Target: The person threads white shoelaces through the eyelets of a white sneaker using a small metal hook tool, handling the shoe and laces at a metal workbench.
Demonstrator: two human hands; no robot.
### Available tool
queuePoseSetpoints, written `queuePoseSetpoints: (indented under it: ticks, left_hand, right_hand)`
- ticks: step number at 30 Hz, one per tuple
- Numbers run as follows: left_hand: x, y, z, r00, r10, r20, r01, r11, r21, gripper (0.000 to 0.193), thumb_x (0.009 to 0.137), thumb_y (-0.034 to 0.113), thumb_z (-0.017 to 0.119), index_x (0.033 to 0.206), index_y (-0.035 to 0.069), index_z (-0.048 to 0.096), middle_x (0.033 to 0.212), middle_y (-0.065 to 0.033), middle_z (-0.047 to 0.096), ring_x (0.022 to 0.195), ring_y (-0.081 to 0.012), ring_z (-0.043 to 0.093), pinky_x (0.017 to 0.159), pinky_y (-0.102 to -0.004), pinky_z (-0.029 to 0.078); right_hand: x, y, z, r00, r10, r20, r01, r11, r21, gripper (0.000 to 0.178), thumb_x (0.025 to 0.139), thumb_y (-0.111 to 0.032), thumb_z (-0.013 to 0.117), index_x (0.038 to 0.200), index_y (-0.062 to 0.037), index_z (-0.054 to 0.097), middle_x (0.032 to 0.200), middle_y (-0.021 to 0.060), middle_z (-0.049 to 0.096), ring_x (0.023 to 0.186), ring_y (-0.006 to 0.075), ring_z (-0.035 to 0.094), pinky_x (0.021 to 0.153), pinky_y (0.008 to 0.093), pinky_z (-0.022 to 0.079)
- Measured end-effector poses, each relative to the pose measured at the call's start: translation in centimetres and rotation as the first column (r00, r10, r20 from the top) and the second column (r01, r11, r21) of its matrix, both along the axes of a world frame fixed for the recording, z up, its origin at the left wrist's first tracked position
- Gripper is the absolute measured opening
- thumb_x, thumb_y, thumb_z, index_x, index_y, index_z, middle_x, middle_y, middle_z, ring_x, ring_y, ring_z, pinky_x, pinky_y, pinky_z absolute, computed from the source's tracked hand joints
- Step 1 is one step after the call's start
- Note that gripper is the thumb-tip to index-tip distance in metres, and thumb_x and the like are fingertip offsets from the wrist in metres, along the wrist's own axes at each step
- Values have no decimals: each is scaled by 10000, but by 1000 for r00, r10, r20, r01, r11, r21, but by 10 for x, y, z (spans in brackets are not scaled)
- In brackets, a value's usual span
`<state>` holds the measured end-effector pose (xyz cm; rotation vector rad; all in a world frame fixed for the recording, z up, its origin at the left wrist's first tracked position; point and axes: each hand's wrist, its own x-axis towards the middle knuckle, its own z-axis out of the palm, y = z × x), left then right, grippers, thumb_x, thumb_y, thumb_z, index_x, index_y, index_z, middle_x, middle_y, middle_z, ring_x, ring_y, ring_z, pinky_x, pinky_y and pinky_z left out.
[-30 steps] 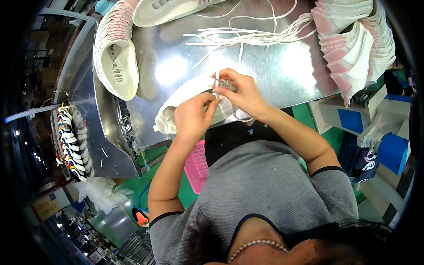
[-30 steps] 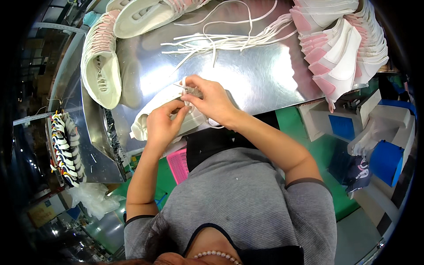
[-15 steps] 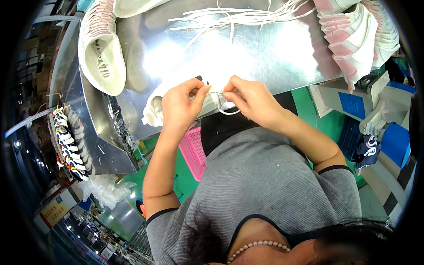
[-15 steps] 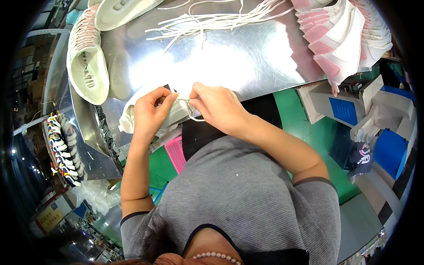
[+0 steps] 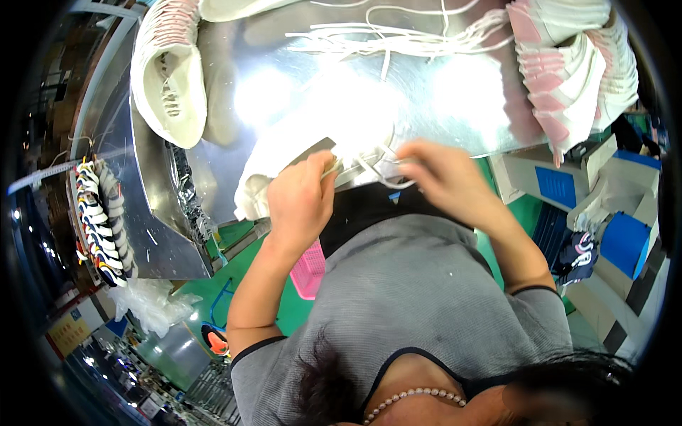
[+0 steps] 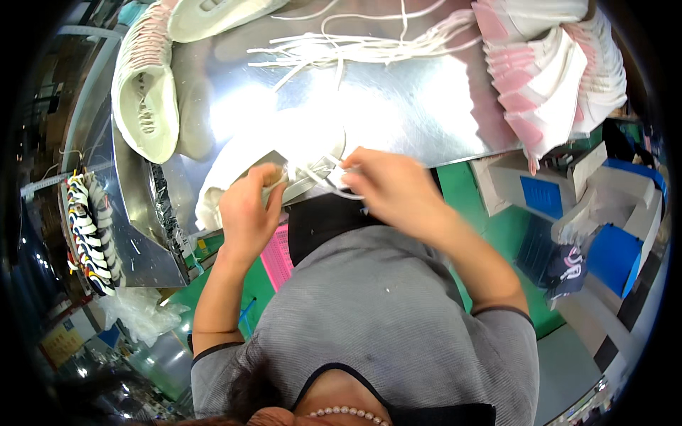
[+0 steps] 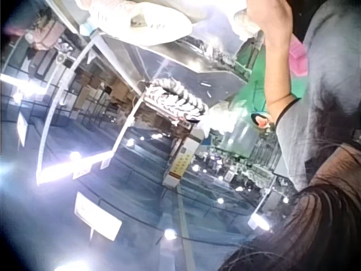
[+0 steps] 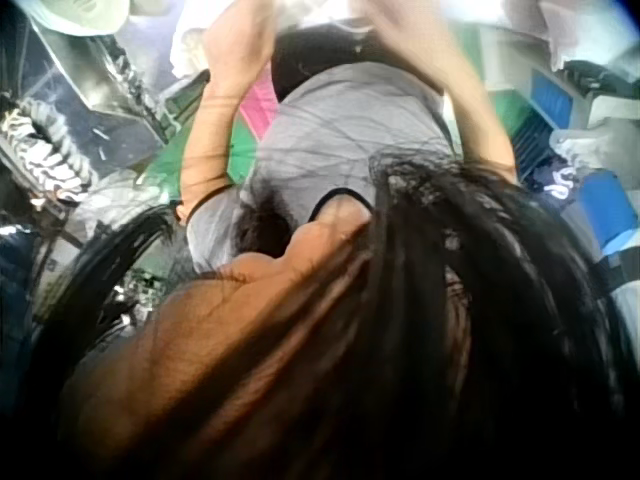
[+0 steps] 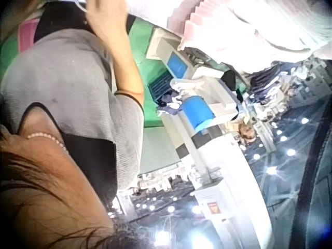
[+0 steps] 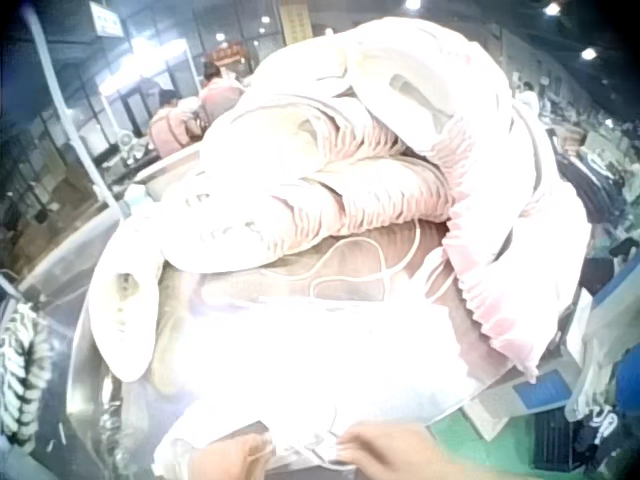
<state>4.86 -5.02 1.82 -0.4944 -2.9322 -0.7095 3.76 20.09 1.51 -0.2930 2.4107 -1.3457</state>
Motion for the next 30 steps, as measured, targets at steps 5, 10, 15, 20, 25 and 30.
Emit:
queuePoseSetpoints:
  ticks: [5, 10, 15, 20, 25, 30]
  left_hand:
    - [-6, 3, -4, 954, -227, -196, 225, 974, -31, 192, 802, 7, 733, 977, 45, 664, 819, -103, 678, 716, -303, 651, 645, -414, 498]
    - [-27, -22, 13, 723, -98, 684, -356, 796, 490, 379, 986, 268, 638, 1266, 13, 633, 1125, -119, 695, 1038, -189, 646, 912, -334, 499]
    - [-58, -22, -5, 263, -308, 914, -597, 693, 405, 394, 1002, 343, 617, 1243, 34, 655, 1151, -70, 675, 1040, -145, 613, 924, -297, 483]
    - [-64, -16, -15, 198, -429, 881, -581, 673, 459, 222, 921, 238, 717, 1057, 65, 735, 1043, -12, 704, 981, -129, 633, 873, -265, 493]
    - [-62, -15, -23, 836, 11, 549, -240, 906, 348, 189, 892, 185, 697, 926, 11, 762, 844, -84, 746, 800, -148, 676, 750, -304, 511]
    - [-58, -13, -23, 889, -68, 454, -176, 863, 474, 190, 899, 151, 697, 976, -13, 757, 844, -93, 750, 760, -132, 662, 730, -286, 513]
  right_hand:
    - [-58, 11, -27, 972, -228, 59, 229, 858, -460, 369, 855, -226, 794, 1066, -37, 557, 917, 45, 602, 865, 133, 571, 751, 276, 487]
    - [-71, -17, -29, 964, -240, 119, 267, 884, -382, 466, 826, -197, 814, 1152, -41, 521, 1017, 104, 624, 928, 168, 606, 815, 298, 506]
    - [-62, -34, -30, 947, -259, 192, 321, 806, -497, 468, 846, -136, 793, 1210, -43, 515, 1044, 89, 627, 949, 148, 600, 823, 289, 505]
    - [-60, -33, -33, 911, -284, 300, 397, 805, -441, 454, 857, -119, 783, 1220, -12, 533, 1044, 82, 634, 930, 142, 601, 806, 271, 501]
    - [-59, -27, -40, 871, -322, 370, 464, 788, -406, 450, 878, -162, 777, 1218, -4, 528, 1017, 83, 630, 891, 139, 611, 748, 282, 513]
    - [-56, -23, -36, 823, -332, 460, 515, 777, -362, 455, 894, -204, 770, 1208, 7, 517, 1000, 88, 620, 870, 141, 619, 694, 297, 518]
